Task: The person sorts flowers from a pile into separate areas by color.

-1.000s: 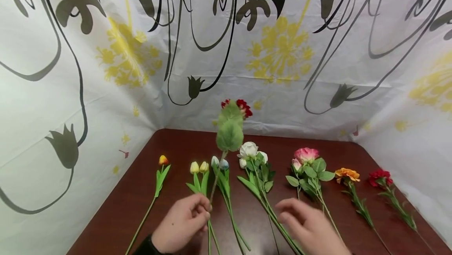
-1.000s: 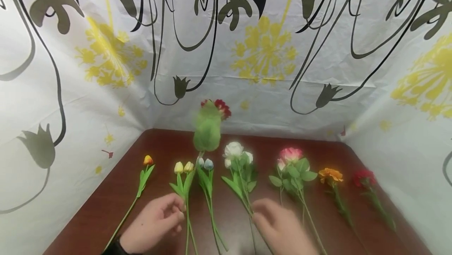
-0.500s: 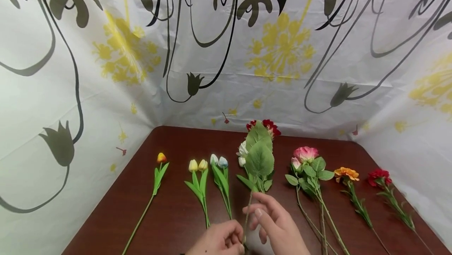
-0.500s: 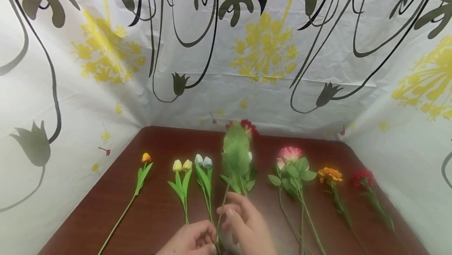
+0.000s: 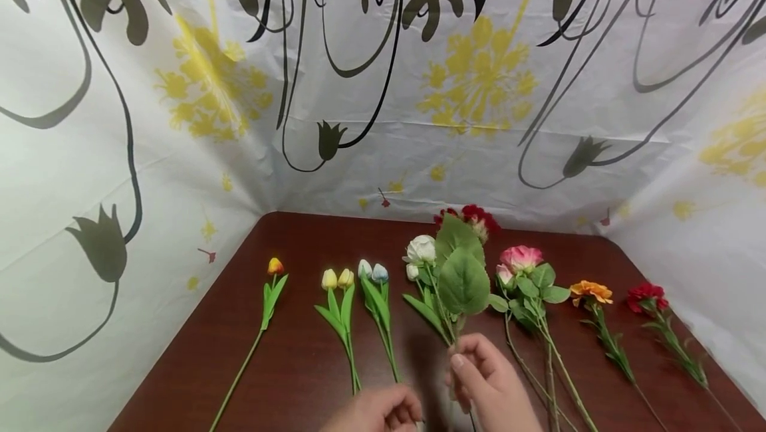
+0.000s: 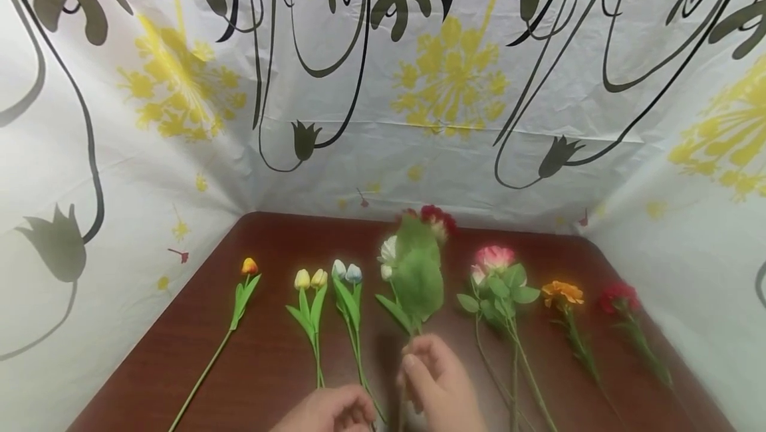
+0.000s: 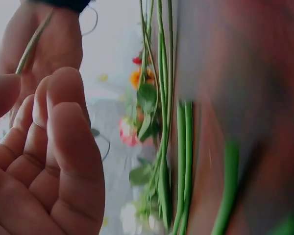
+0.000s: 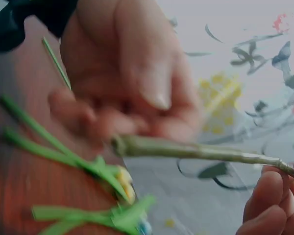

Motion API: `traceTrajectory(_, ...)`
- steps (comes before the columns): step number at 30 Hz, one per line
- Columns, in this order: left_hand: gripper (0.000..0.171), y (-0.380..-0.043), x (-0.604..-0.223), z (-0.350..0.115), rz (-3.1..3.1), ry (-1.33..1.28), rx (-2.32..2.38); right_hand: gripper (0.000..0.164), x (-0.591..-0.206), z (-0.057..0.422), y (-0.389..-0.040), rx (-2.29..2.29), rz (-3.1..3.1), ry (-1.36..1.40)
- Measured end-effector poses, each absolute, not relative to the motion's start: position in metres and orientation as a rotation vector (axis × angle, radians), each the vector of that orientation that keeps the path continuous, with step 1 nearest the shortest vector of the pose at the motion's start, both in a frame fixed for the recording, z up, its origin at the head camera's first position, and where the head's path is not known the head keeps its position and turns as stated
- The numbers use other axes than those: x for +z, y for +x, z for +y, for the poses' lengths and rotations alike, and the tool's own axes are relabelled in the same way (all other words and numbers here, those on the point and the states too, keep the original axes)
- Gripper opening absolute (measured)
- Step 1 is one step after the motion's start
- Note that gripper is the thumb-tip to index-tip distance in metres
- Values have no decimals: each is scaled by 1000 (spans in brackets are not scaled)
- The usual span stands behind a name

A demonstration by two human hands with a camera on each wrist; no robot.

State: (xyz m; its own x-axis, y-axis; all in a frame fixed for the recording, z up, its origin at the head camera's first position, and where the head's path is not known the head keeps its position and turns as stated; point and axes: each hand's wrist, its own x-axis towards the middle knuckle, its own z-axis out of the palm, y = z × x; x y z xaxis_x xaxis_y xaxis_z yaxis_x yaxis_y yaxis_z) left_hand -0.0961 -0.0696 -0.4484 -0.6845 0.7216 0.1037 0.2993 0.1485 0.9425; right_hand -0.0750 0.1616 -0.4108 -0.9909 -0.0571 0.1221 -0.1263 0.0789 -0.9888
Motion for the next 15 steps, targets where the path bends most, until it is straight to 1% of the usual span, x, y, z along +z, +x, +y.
traceTrajectory(3, 10, -99, -447, -83, 2143, 901, 1552, 9, -411, 189, -70, 1909, -2344, 66)
traceTrajectory(6, 11, -104, -443, -102, 2296, 800, 1517, 12, -409, 226, -65, 1667, -2467, -99)
traceTrajectory(9, 11, -109, -436, -123, 2435, 680, 1478, 21, -403, 271, -60, 1406, -2626, -243)
traceTrajectory(13, 14, -115, -430, -149, 2558, 530, 1445, 40, -391, 331, -60, 1076, -2840, -398)
traceTrajectory(15, 16, -117, -429, -159, 2589, 455, 1445, 40, -388, 361, -64, 902, -2890, -389)
